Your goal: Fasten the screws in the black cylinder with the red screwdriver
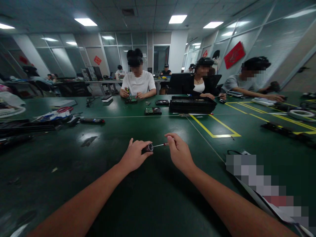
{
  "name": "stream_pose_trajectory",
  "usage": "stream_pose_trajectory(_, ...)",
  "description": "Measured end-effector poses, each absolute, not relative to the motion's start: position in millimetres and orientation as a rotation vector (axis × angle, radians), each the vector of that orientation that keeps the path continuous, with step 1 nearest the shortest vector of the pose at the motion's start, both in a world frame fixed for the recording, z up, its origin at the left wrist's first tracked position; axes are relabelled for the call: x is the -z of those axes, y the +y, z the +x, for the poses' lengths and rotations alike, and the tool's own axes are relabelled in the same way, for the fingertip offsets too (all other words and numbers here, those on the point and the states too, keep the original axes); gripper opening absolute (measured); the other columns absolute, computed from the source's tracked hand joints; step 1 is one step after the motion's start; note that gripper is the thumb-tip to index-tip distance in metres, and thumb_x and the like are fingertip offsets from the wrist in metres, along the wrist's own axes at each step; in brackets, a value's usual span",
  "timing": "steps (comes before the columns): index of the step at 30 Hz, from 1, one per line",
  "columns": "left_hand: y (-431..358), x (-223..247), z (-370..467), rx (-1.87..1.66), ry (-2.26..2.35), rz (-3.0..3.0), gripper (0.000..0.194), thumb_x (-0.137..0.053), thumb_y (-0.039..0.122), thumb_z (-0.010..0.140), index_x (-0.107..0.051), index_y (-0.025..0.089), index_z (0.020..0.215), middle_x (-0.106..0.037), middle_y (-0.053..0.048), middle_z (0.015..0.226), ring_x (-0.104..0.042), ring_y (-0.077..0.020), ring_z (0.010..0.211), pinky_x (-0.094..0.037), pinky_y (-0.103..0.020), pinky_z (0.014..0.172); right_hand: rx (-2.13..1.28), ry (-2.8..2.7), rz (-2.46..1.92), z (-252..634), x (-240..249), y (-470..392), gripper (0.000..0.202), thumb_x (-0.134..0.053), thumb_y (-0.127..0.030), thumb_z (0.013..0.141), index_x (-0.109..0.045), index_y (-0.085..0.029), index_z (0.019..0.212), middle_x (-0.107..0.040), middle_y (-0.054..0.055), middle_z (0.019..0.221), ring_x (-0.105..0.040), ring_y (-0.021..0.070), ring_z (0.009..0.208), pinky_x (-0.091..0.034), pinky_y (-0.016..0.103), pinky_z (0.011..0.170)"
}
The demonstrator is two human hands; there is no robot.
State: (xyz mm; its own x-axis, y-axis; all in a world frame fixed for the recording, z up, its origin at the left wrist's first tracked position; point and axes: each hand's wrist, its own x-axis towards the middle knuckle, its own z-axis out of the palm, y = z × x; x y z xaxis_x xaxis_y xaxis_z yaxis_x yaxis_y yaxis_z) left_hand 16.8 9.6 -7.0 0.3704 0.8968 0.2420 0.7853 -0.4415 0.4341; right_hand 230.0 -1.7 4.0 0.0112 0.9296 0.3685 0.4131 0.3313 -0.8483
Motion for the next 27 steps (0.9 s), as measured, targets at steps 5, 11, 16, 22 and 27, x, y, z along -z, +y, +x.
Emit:
stream_pose_trajectory(5, 8.7, 7.4, 16.4, -0.678, 1.513, 2.377, 0.039, -0.064, 0.038, 0.091, -0.061, 0.028, 0.129, -0.068, -0.004, 0.113, -0.059, -0.0252, 0.109, -0.016, -0.066, 0.117, -0.747, -1.465, -1.073, 227.4, 4.7, 2.6, 0.021, -0.053, -0.038, 0.094, -0.056, -0.022, 0.107, -0.068, 0.004, 0.091, -0.064, 0.0209, 0.083, -0.048, 0.035, 0.075)
stream_pose_trajectory(11, 7.1, 0.5, 17.2, -0.769, 1.456, 2.499, 0.037, -0.062, 0.034, 0.093, -0.06, 0.03, 0.13, -0.067, -0.003, 0.117, -0.057, -0.0236, 0.114, -0.012, -0.063, 0.12, -1.005, -1.045, -1.051, 229.2, 9.0, 18.4, 0.03, -0.055, -0.052, 0.088, -0.058, -0.023, 0.083, -0.063, 0.003, 0.074, -0.059, 0.019, 0.063, -0.049, 0.035, 0.062)
stream_pose_trajectory(16, 13.7, 7.5, 15.2, -0.63, 1.501, 2.483, 0.035, -0.063, 0.033, 0.092, -0.062, 0.03, 0.127, -0.067, -0.003, 0.113, -0.057, -0.0251, 0.112, -0.008, -0.069, 0.117, -0.883, -1.044, -1.18, 234.0, 10.5, 22.3, 0.027, -0.055, -0.049, 0.089, -0.057, -0.023, 0.081, -0.06, 0.001, 0.068, -0.054, 0.0177, 0.06, -0.045, 0.033, 0.058)
stream_pose_trajectory(22, 12.9, 8.2, 13.9, -0.642, 1.522, 2.412, 0.031, -0.062, 0.035, 0.092, -0.063, 0.027, 0.123, -0.067, -0.004, 0.111, -0.058, -0.0255, 0.109, -0.013, -0.068, 0.118, -0.734, -1.177, -1.181, 231.4, 4.5, 12.2, 0.027, -0.051, -0.047, 0.094, -0.058, -0.022, 0.09, -0.059, 0.001, 0.074, -0.057, 0.0185, 0.068, -0.046, 0.034, 0.067)
stream_pose_trajectory(27, 9.1, 1.4, 14.7, -0.828, 1.49, 2.219, 0.028, -0.06, 0.033, 0.093, -0.063, 0.021, 0.118, -0.062, -0.008, 0.122, -0.058, -0.0252, 0.112, -0.044, -0.046, 0.104, -0.725, -1.223, -1.095, 230.5, -1.0, 8.9, 0.029, -0.058, -0.044, 0.09, -0.064, -0.022, 0.107, -0.069, 0.006, 0.095, -0.064, 0.0225, 0.088, -0.05, 0.038, 0.079)
